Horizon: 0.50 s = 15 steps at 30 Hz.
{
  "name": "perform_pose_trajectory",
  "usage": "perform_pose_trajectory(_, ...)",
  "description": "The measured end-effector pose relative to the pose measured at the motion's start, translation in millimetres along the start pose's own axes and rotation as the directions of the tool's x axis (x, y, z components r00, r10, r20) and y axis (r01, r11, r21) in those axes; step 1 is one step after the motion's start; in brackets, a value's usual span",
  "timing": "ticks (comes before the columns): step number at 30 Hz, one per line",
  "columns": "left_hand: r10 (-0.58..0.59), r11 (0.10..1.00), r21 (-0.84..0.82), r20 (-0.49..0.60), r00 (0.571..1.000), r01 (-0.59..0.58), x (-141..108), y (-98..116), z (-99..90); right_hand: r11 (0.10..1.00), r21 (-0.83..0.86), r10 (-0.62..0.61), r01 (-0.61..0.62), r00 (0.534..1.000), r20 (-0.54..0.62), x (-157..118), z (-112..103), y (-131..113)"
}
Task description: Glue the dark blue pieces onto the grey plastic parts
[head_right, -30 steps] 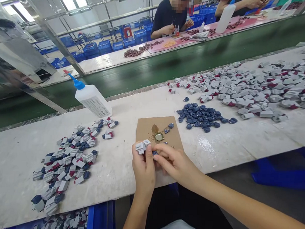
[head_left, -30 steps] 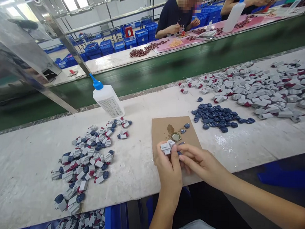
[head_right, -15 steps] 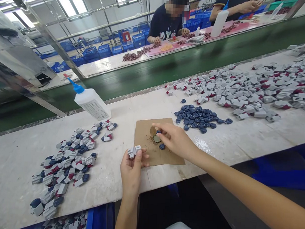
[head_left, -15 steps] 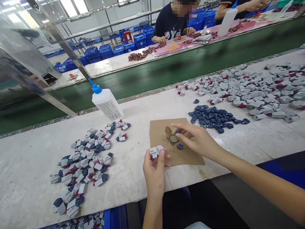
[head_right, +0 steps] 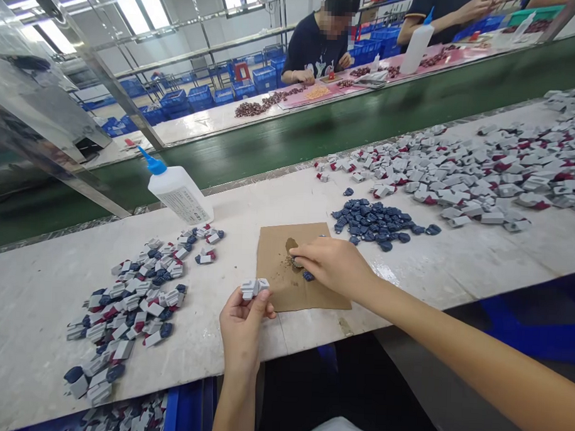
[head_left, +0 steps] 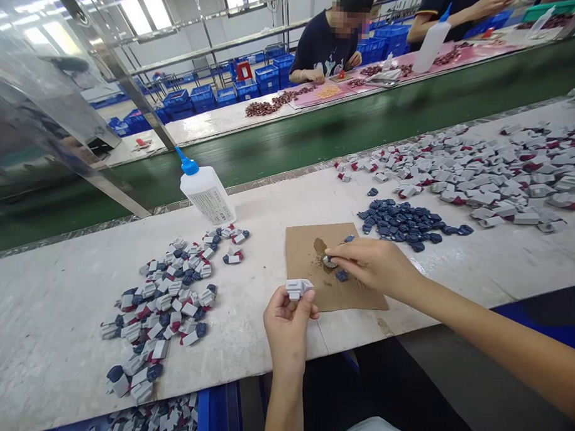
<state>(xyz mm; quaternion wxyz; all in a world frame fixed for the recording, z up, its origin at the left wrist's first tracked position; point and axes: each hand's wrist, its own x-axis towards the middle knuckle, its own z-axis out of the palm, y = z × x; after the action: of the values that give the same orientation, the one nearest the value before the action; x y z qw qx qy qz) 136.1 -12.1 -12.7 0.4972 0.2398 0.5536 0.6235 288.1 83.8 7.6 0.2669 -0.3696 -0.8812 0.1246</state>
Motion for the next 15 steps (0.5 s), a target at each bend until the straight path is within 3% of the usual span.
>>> perform_pose_trajectory(3, -0.029, 0.999, -0.041, 0.017, 0.999, 0.03, -3, 4, 3.4, 0.934, 0.289, 0.214, -0.208, 0.977, 0.012, 2, -16, -23)
perform_pose_trajectory(5, -0.034, 0.997, -0.069, 0.019, 0.999, 0.035, -6, 7, 6.4, 0.873, 0.403, 0.275, -0.273, 0.96, 0.053, 2, -23, -37)
perform_pose_trajectory(9, -0.01, 0.995, -0.095, -0.013, 1.0, 0.009, -10, 11, 11.6, 0.831, 0.479, 0.28, -0.284, 0.957, 0.082, 2, -27, -51)
perform_pose_trajectory(15, 0.038, 0.997, -0.059, -0.019, 0.999, -0.039, -12, 12, 13.7, 0.809, 0.507, 0.26, -0.297, 0.955, 0.144, 2, -22, -50)
